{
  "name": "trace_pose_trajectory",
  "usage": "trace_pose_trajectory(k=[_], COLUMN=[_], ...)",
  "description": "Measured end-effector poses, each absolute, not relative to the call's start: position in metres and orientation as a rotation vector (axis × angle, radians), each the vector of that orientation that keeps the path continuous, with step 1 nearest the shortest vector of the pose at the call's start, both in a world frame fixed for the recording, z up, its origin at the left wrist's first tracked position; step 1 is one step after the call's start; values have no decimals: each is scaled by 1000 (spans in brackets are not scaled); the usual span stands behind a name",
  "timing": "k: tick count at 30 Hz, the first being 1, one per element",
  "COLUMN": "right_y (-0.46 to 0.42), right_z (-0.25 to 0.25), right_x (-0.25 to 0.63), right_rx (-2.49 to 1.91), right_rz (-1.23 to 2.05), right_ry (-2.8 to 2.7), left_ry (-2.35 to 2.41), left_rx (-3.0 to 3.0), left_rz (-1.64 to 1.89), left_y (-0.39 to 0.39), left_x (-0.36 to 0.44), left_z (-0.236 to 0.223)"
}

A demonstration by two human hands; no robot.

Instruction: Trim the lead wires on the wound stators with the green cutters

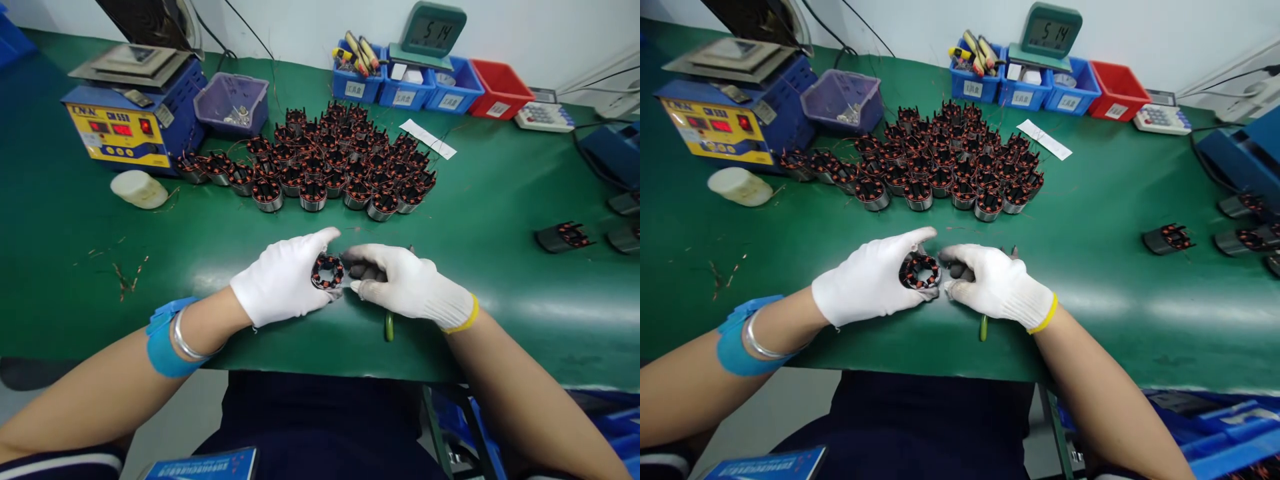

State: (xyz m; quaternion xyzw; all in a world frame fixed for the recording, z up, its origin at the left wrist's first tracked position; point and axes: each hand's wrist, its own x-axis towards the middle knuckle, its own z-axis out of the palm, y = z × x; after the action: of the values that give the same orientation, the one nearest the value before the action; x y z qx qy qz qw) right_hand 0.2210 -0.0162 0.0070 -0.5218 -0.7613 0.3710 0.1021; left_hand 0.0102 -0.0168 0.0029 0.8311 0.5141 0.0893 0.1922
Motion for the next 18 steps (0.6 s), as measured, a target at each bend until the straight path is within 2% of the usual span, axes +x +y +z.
trace_pose_trajectory(k=[6,9,12,15,18], right_y=[-36,-39,-31,-20,-18], right_z=[17,22,26,20,8], right_x=[216,217,226,227,214], right_rx=[-1473,-1421,-1649,-1866,-1733], right_rz=[598,774,1090,877,789], right_ry=[-2750,-2918,-2676,-2168,-2013], left_ry=[1409,1377,1374,1384,1417], left_rx=[2399,2407,2392,2388,2383], left_rz=[246,254,271,270,269], left_y=[-18,-19,-19,-19,-19], left_x=[14,17,16,14,14], left_z=[3,0,-1,-2,-3])
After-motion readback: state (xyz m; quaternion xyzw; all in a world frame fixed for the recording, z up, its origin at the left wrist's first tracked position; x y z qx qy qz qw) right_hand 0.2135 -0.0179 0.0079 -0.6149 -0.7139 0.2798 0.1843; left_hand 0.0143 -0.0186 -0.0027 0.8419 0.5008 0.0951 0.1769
